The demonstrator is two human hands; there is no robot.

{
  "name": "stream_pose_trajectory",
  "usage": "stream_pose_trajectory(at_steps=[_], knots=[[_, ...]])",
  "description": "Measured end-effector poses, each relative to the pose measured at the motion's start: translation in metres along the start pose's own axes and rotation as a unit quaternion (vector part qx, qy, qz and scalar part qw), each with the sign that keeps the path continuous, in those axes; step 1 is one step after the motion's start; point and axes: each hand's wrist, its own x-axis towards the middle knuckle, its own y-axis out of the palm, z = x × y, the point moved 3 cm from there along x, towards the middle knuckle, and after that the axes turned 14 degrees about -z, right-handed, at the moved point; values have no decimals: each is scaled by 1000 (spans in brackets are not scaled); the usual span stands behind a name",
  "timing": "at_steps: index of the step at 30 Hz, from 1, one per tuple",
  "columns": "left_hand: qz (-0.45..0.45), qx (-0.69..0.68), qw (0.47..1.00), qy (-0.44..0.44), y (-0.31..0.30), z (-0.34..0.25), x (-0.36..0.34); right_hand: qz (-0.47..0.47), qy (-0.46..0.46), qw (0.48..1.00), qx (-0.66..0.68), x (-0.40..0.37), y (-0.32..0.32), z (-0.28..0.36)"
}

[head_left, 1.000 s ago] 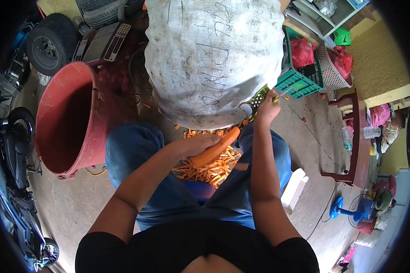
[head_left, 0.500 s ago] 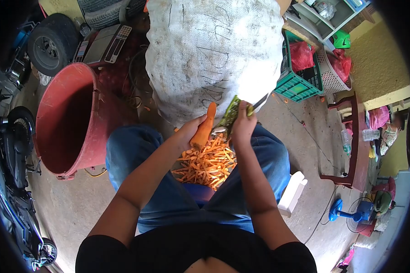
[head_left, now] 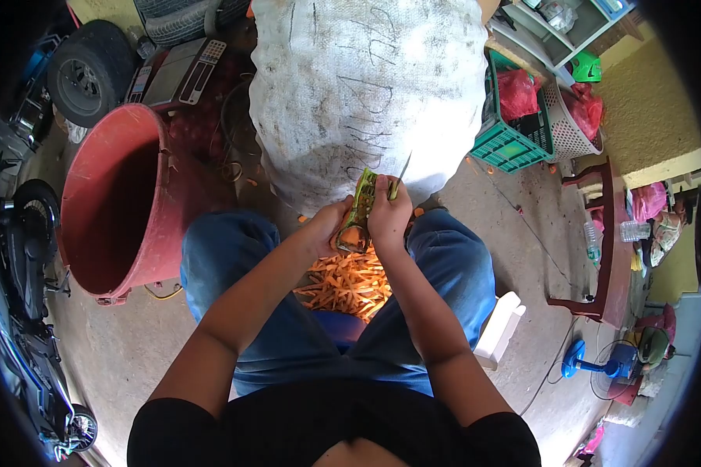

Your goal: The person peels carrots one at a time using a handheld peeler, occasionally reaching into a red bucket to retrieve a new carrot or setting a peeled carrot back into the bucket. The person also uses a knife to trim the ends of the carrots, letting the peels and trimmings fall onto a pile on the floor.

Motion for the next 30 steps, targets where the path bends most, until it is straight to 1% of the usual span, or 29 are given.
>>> stream_pose_trajectory(at_steps=[1,2,3,4,5,7,8,9,10,11,13,14,15,16,17,18,19,21,22,23,25,27,28,30], knots=[[0,-1,1000,0,-5,2,4,1,0,1000,0,4,0,-3],[14,38,999,-13,-14,7,10,-29,-15,999,-24,14,-2,-9],[27,77,996,-26,-9,6,1,-59,-29,997,-47,26,-4,-16],[-24,124,992,-4,-4,6,-10,-99,-30,994,-38,40,-7,-24],[-25,123,992,-3,3,7,-20,-139,-31,989,-29,56,-12,-32],[27,240,970,4,12,8,-35,-209,-56,974,-61,84,-27,-45],[1,267,963,-44,14,9,-39,-220,4,974,-52,90,-35,-44],[3,269,962,-46,12,8,-38,-231,64,970,-43,94,-42,-43],[25,273,961,-22,11,5,-36,-239,41,970,-13,96,-45,-43],[48,275,960,4,11,3,-33,-241,40,970,-15,95,-47,-41],[38,263,964,16,4,2,-22,-225,39,972,59,88,-45,-33],[27,268,962,53,1,-3,-18,-209,22,974,81,84,-43,-31],[17,272,958,88,-2,-7,-14,-208,22,975,81,80,-43,-30],[16,272,958,89,-6,-8,-10,-178,22,981,74,75,-41,-28],[12,224,972,72,-9,-8,-7,-148,21,986,67,70,-39,-26],[8,176,983,54,-11,-8,-4,-128,56,987,77,60,-37,-17],[8,175,983,56,-12,-9,-3,-116,46,989,76,56,-34,-19],[46,85,995,6,-11,-9,-2,-73,54,988,122,43,-27,-15],[45,84,995,6,-13,-9,1,-35,129,979,156,34,-24,-14],[35,67,997,15,-14,-8,5,-11,102,985,138,26,-22,-4],[25,50,998,25,-13,-6,9,17,98,987,128,15,-10,-17],[-33,27,999,1,-10,-2,9,16,71,993,95,6,-7,0],[-32,28,999,1,-12,0,12,24,70,990,118,4,-4,-2],[30,-60,998,-8,-11,3,16,26,72,991,111,0,0,-4]])
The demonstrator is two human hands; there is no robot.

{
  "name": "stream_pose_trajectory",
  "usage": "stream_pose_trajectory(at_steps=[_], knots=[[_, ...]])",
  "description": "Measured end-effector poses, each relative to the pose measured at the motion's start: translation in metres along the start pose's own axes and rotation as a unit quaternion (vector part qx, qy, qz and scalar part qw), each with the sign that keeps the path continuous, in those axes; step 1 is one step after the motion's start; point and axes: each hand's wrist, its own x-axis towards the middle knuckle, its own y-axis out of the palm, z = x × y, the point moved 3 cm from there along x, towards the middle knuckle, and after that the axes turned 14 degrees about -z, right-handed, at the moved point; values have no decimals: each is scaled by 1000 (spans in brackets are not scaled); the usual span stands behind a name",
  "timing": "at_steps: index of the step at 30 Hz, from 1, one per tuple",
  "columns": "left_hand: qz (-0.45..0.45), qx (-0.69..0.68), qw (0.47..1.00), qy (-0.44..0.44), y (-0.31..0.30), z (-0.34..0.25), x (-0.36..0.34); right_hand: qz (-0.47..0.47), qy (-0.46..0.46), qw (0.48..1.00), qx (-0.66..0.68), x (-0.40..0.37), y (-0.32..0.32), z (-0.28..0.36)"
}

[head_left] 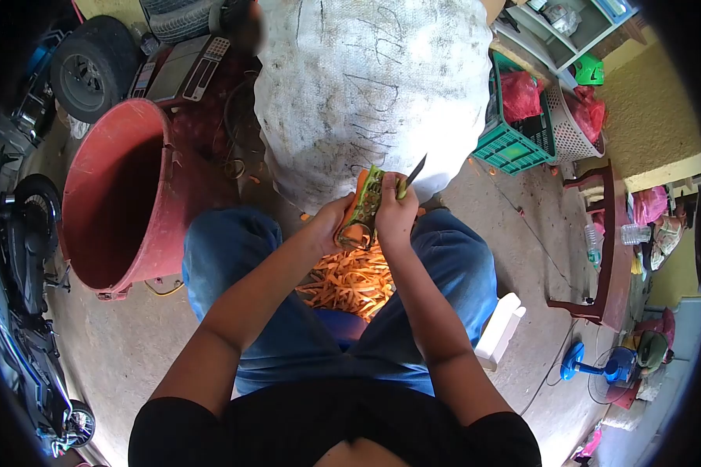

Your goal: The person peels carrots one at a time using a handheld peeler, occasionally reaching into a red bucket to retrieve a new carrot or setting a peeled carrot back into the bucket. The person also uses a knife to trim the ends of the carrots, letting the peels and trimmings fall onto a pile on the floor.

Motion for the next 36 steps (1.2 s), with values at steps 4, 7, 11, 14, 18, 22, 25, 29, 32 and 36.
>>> stream_pose_trajectory(at_steps=[4,7,11,14,18,22,25,29,32,36], knots=[[0,6,1000,5,4,2,-7,-11,-24,999,-44,0,1,-4],[-12,31,999,9,4,3,-7,-25,-49,995,-89,4,0,-5],[-51,82,995,6,2,1,-5,-42,-91,985,-144,6,1,-3],[-66,157,985,4,7,4,-21,-94,-135,974,-157,30,-6,-14],[-58,238,969,-21,11,11,-33,-182,-104,964,-163,73,-27,-20],[-32,308,951,-27,25,7,-53,-269,-56,954,-119,98,-52,-29],[-27,315,949,6,24,2,-49,-248,-79,961,-89,86,-52,-3],[-54,277,959,35,2,-3,-26,-172,-86,978,-78,74,-50,-8],[19,165,986,-3,-9,-1,-12,-143,-55,988,-36,55,-40,-6],[-12,99,995,-25,-8,4,-6,-57,38,997,18,29,-22,-11]])
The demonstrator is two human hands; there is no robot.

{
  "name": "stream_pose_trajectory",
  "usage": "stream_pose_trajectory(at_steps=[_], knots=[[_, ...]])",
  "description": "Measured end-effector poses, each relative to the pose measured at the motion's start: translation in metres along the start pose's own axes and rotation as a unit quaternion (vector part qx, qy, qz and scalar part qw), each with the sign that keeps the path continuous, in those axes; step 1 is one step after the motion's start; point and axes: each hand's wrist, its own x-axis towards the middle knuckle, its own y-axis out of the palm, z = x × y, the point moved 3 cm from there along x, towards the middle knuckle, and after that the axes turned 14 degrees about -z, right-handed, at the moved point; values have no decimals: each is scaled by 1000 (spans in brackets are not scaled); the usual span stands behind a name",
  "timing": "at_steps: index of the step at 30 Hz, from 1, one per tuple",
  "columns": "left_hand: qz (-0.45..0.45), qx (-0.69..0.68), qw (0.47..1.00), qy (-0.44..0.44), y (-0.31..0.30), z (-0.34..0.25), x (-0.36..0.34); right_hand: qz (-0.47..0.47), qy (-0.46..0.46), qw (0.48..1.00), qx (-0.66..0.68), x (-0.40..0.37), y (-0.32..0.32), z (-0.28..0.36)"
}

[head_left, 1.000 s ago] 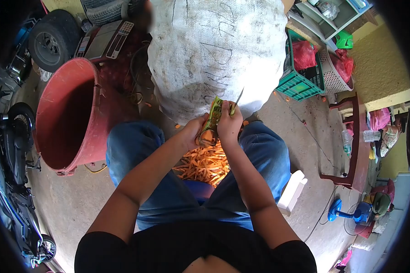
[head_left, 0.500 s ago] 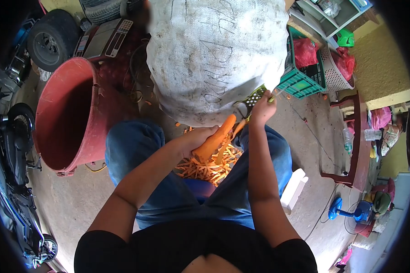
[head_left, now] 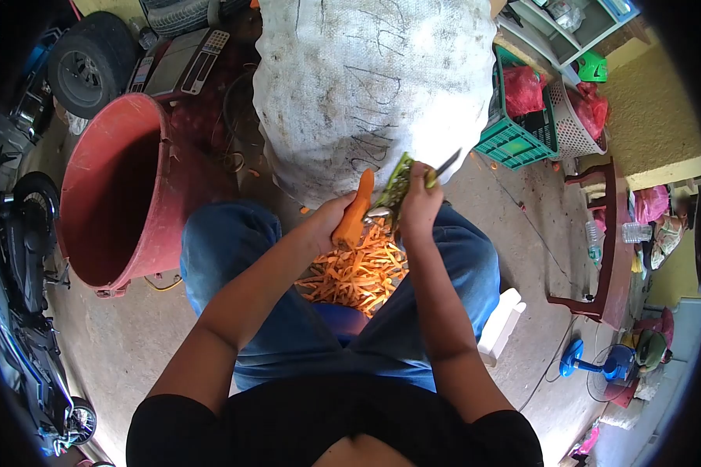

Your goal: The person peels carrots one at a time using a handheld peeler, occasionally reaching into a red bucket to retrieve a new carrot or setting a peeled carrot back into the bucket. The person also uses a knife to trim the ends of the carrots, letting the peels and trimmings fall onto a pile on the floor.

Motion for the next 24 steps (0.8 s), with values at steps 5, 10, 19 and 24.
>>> stream_pose_trajectory(at_steps=[5,10,19,24], knots=[[-21,-60,998,20,14,-1,-6,55,-33,998,-26,-28,17,5],[-21,-90,996,-5,12,-1,-9,58,-51,995,-67,-33,21,3],[23,103,994,3,9,11,-16,-109,-111,972,-173,45,-2,0],[-50,277,959,23,18,2,-33,-209,-126,969,-48,68,-25,7]])
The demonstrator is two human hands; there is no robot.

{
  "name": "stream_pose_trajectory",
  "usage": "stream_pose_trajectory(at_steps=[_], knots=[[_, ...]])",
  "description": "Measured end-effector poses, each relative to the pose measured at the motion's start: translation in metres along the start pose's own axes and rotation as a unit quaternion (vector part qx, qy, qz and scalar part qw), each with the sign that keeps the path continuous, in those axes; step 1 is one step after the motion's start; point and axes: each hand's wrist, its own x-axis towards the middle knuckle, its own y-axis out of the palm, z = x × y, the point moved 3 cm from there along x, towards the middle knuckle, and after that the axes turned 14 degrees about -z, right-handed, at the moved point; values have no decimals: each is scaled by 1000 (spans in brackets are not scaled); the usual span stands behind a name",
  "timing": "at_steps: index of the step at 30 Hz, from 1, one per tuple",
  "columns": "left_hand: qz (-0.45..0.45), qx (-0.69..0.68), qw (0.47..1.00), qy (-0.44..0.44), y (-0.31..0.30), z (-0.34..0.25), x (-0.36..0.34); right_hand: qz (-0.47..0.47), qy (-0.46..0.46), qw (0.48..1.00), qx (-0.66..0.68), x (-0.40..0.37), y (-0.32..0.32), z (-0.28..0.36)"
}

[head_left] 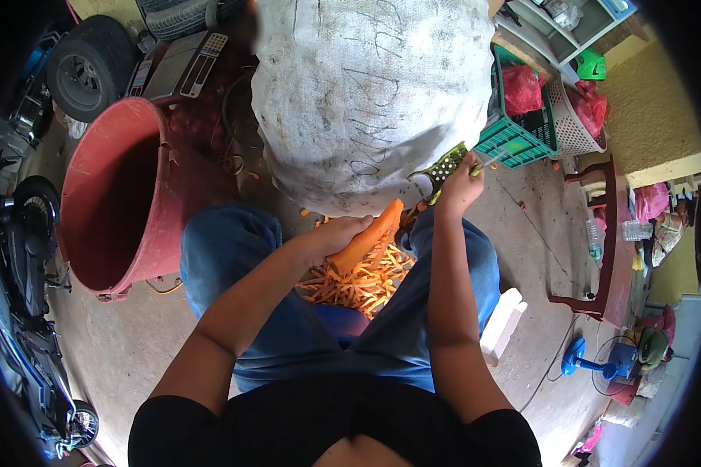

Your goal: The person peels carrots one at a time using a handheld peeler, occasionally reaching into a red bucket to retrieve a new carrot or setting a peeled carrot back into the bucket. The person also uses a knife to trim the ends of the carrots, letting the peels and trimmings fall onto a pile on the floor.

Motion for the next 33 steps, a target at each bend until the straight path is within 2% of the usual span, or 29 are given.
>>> stream_pose_trajectory(at_steps=[1,3,4,5,6,7,9,10,12,15,22,24,28,30,31,33], knots=[[0,1,1000,0,-2,1,2,-1,0,1000,0,0,-2,0],[-11,6,994,109,-9,1,13,76,-16,995,-57,-5,-6,13],[-11,7,994,109,-12,4,21,109,-65,988,-91,-7,-7,11],[-72,92,968,221,-17,-1,24,110,-65,988,-91,-10,-10,11],[-133,175,919,328,-21,-7,24,219,-91,963,-125,-17,-8,11],[-134,174,919,328,-24,-8,25,324,-117,925,-158,-26,-8,11],[-204,306,875,315,-28,-21,15,459,-108,855,-216,-47,-12,15],[-204,306,875,316,-28,-20,16,480,-129,841,-213,-56,-14,9],[-308,382,775,399,-29,-24,15,517,-136,818,-212,-72,-15,11],[-302,364,771,426,-29,-26,14,527,-160,793,-260,-80,-14,21],[-300,381,752,446,-31,-29,6,554,-148,780,-252,-80,-15,13],[-235,390,756,471,-30,-33,3,567,-107,792,-199,-80,-16,13],[-220,402,748,480,-27,-37,-6,573,-95,790,-196,-81,-12,-10],[-97,297,836,451,-11,-42,-27,536,-153,799,-226,-80,-10,-40],[-93,298,836,452,-7,-41,-29,533,-151,801,-228,-80,-10,-50],[-62,221,813,535,0,-43,-34,630,-72,750,-186,-92,-7,-65]])
